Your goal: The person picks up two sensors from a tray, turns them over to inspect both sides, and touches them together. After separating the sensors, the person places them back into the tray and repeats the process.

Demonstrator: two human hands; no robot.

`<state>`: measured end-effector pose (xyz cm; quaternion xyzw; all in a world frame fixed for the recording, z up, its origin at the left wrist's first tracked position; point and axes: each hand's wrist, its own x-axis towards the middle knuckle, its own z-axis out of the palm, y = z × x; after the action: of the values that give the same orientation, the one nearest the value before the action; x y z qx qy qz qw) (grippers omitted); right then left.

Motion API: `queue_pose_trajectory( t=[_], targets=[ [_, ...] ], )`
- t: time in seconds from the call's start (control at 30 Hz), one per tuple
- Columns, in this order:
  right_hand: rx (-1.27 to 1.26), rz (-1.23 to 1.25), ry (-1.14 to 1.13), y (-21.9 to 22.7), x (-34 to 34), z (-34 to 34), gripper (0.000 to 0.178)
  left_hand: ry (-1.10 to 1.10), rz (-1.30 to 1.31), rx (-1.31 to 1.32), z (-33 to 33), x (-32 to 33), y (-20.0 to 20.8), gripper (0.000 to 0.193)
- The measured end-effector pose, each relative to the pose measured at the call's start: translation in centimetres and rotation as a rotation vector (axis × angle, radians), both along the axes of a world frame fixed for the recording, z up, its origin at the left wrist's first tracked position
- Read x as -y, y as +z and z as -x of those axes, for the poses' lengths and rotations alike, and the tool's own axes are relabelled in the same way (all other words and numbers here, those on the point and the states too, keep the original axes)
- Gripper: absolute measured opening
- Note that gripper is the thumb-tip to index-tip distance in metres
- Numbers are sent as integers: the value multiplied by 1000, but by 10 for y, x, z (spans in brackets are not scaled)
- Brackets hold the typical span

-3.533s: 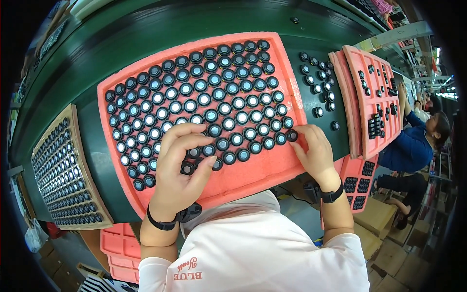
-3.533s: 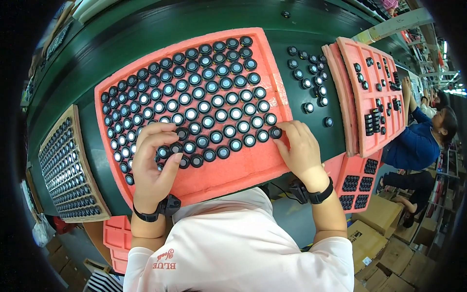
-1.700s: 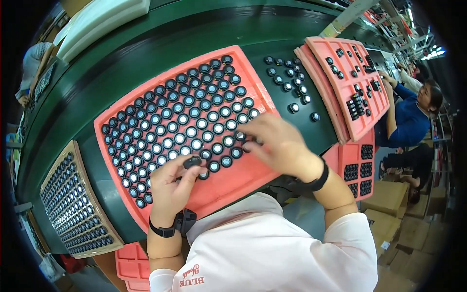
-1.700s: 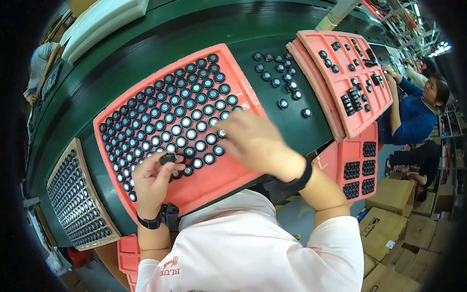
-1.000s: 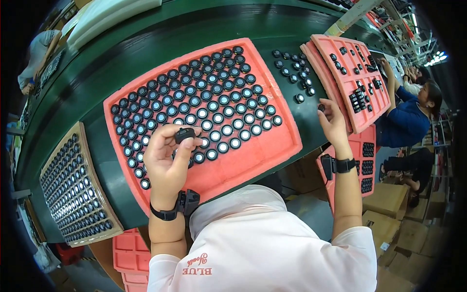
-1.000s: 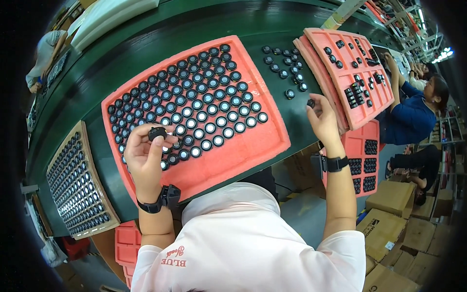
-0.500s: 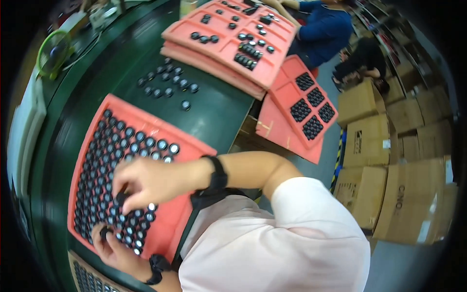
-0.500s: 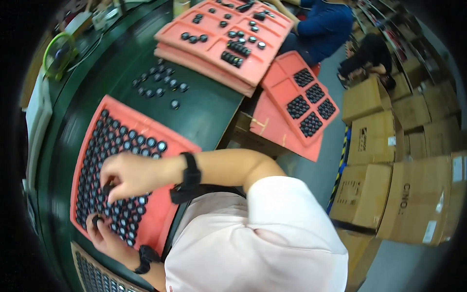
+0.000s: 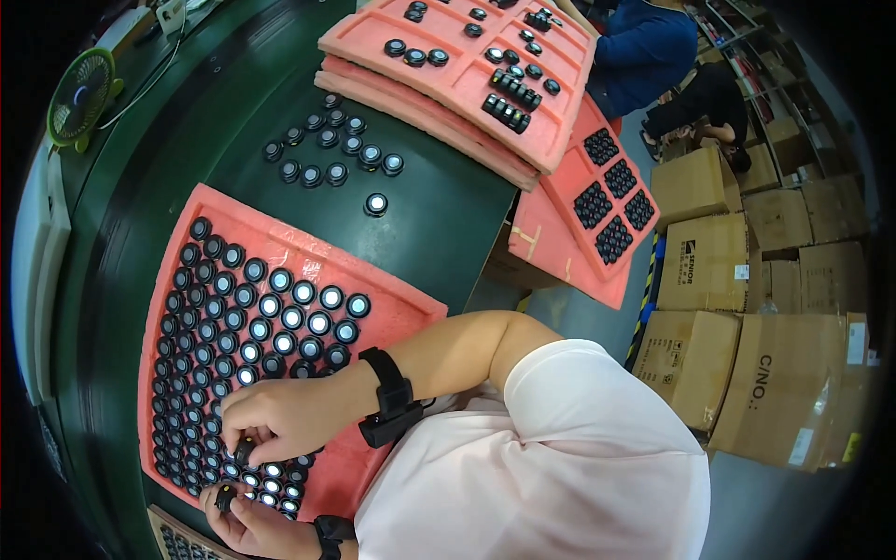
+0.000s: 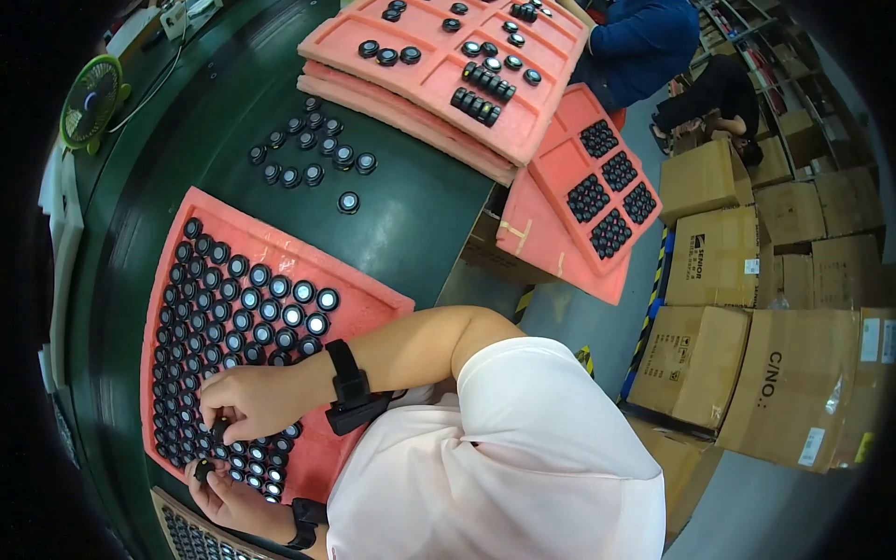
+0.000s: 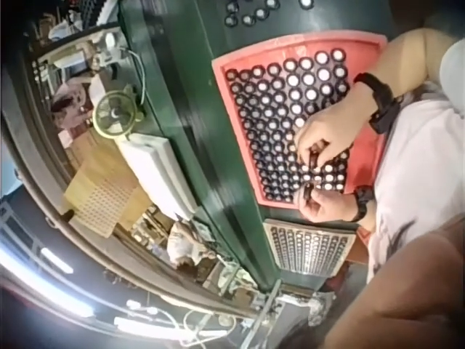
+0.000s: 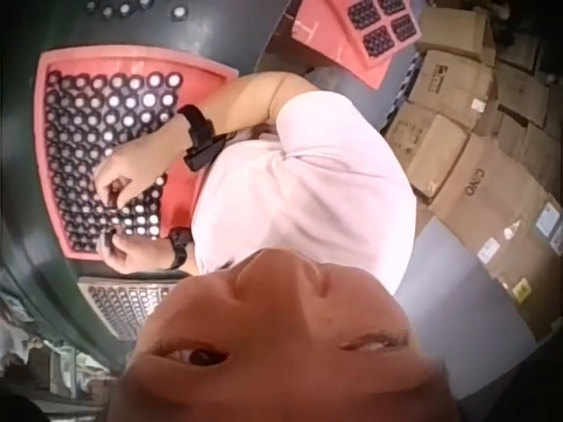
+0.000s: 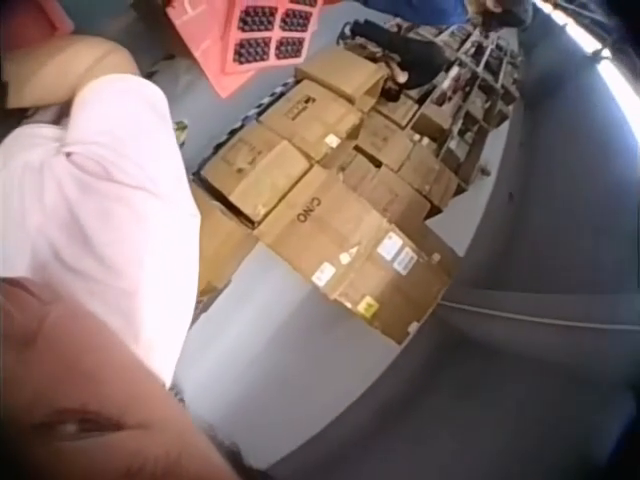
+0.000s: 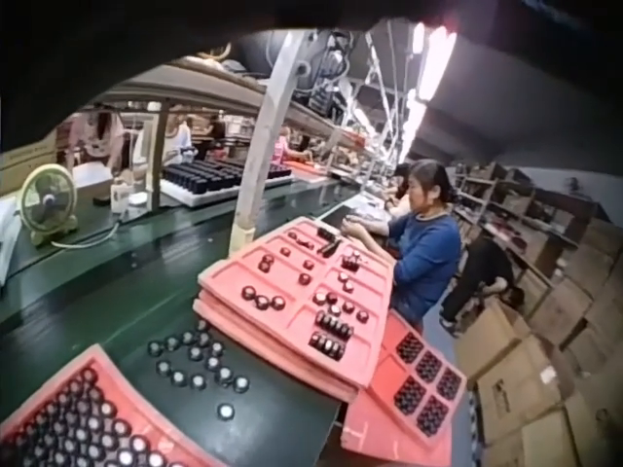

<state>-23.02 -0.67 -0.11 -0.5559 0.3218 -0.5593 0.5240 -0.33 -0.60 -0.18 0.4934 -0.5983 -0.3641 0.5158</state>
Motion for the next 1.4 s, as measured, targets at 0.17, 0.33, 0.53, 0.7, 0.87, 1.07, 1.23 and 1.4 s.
queue_pose_trajectory(
  t=[0.17, 0.33, 0.53, 0.7, 0.87, 1.07, 1.23, 1.4],
  targets=[
    [-52, 33, 24, 1, 1, -3, 19, -42, 6, 84, -4, -2, 2, 21],
    [-123, 200, -44, -9, 3, -5, 27, 57, -43, 94, 25, -12, 18, 22],
    [-183, 26, 36, -1, -8, 4, 29, -216, -67, -67, 32, -5, 17, 28],
    [-245, 13, 137, 1, -7, 6, 28, -274, 33, -53, 23, 0, 11, 30],
    [-189, 34, 117, -2, -2, 6, 30, -368, 3, -142, 19, 5, 14, 31],
    [-229, 130, 38, -2, -2, 4, 36, -388, 96, -54, 17, 8, 11, 36],
    [-267, 169, 28, -3, -3, 5, 40, -365, 17, -177, 19, 2, 8, 43],
    [-193, 188, -70, -5, -3, 0, 45, -410, 61, -151, 18, 3, 7, 51]
  ],
)
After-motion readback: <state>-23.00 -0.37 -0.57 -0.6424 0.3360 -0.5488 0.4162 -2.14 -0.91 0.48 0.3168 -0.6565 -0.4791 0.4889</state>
